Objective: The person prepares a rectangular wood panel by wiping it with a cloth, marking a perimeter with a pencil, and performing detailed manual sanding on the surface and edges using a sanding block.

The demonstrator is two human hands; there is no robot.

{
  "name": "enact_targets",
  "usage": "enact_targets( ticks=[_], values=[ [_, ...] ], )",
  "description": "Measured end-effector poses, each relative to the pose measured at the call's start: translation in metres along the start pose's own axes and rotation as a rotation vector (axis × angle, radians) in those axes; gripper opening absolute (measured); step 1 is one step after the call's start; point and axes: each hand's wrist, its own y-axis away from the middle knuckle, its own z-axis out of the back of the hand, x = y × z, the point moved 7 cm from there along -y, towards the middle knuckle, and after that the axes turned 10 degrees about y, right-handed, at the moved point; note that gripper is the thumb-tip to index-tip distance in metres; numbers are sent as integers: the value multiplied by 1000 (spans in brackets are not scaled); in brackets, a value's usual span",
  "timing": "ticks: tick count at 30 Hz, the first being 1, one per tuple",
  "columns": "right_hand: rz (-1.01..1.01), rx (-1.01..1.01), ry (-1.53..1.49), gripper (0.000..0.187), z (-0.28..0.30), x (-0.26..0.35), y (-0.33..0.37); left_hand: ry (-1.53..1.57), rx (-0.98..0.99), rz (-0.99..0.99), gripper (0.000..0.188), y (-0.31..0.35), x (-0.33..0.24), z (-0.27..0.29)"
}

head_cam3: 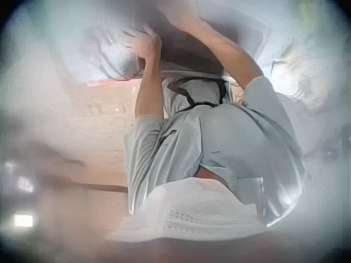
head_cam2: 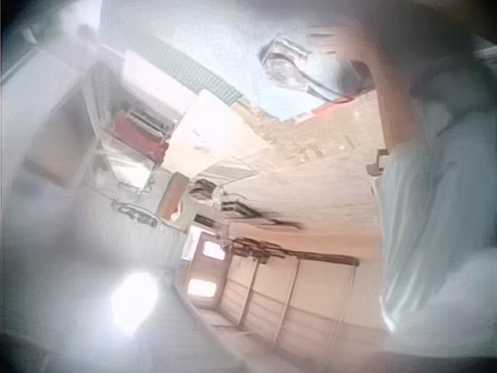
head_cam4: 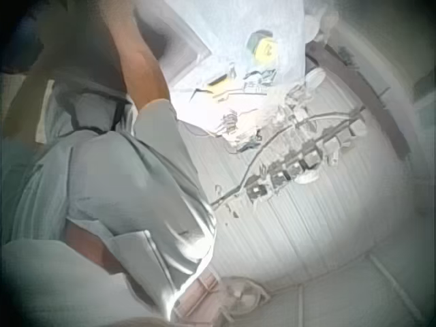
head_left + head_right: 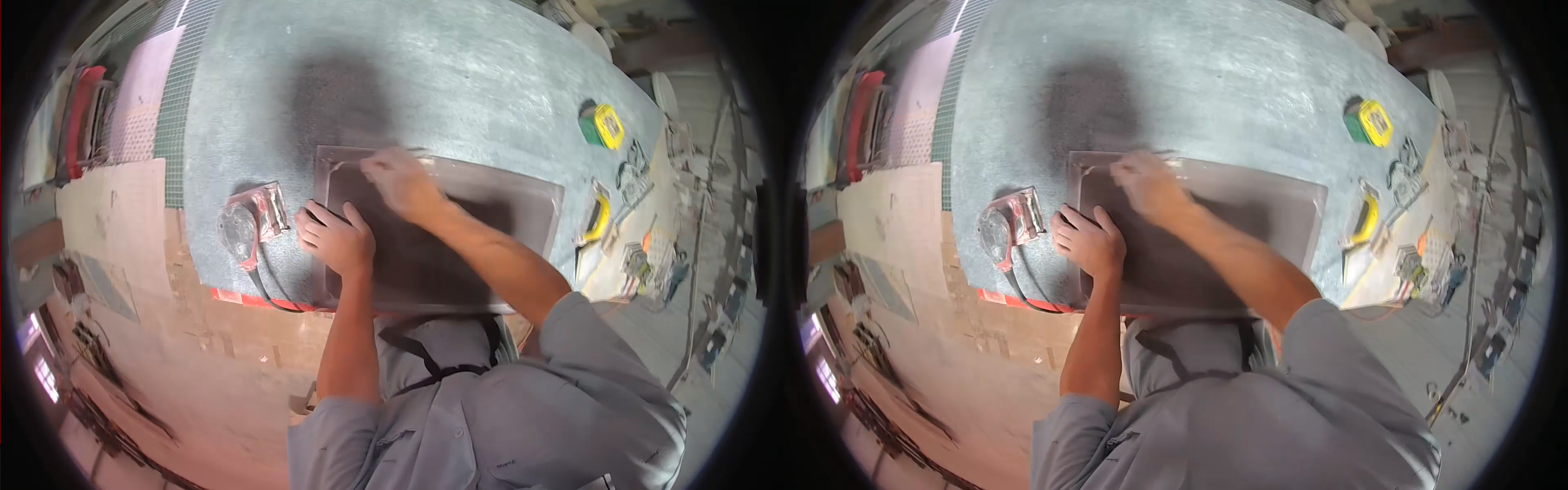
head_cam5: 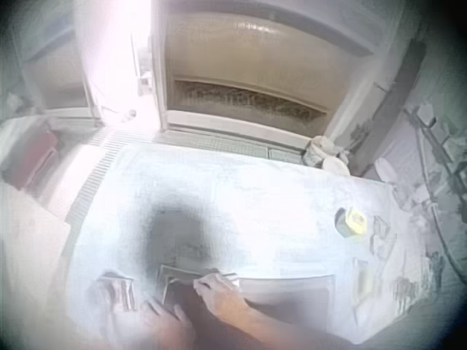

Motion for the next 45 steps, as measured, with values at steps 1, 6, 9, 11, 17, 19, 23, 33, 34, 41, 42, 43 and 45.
enact_targets(
  ticks=[1, 6, 9, 11, 17, 19, 23, 33, 34, 41, 42, 43, 45],
  values=[
    [12, -64, 14, 17, 32, -25, 39, 2, 2, 25, 72, 0, 1, 3],
    [-535, 83, 635, 28, 208, -225, 287, 55, 67, 71, 73, 3, -5, -2],
    [-698, 177, 766, 28, 249, -220, 342, 70, 83, 83, 75, 6, -5, -4],
    [-621, -49, 645, 24, 218, -121, 256, 112, 60, 94, 75, 4, 7, 1],
    [-654, -283, -73, 35, 75, 74, 150, 788, 240, -159, 56, 9, 20, 37],
    [-704, -380, -254, 44, 43, 96, 135, 1087, 614, -105, 47, 23, 13, 56],
    [-682, -326, -443, 37, 21, 128, 107, 1428, 914, 221, 48, 32, 6, 88],
    [-635, -72, -461, 50, -19, 56, 86, 1025, 558, 90, 52, -56, 12, 44],
    [-316, -119, 6, 40, 19, 67, 65, 889, 435, -23, 39, -67, 17, 49],
    [-559, -205, 505, 50, 28, 1, 99, 664, 371, -362, 18, -110, 10, 14],
    [-557, -203, 491, 50, 28, 1, 96, 662, 376, -379, 18, -111, 12, 5],
    [-555, -200, 485, 50, 31, -3, 94, 661, 401, -398, 17, -114, 5, 1],
    [-560, -197, 474, 51, 29, -3, 94, 656, 450, -434, 17, -121, -6, -4]
  ],
)
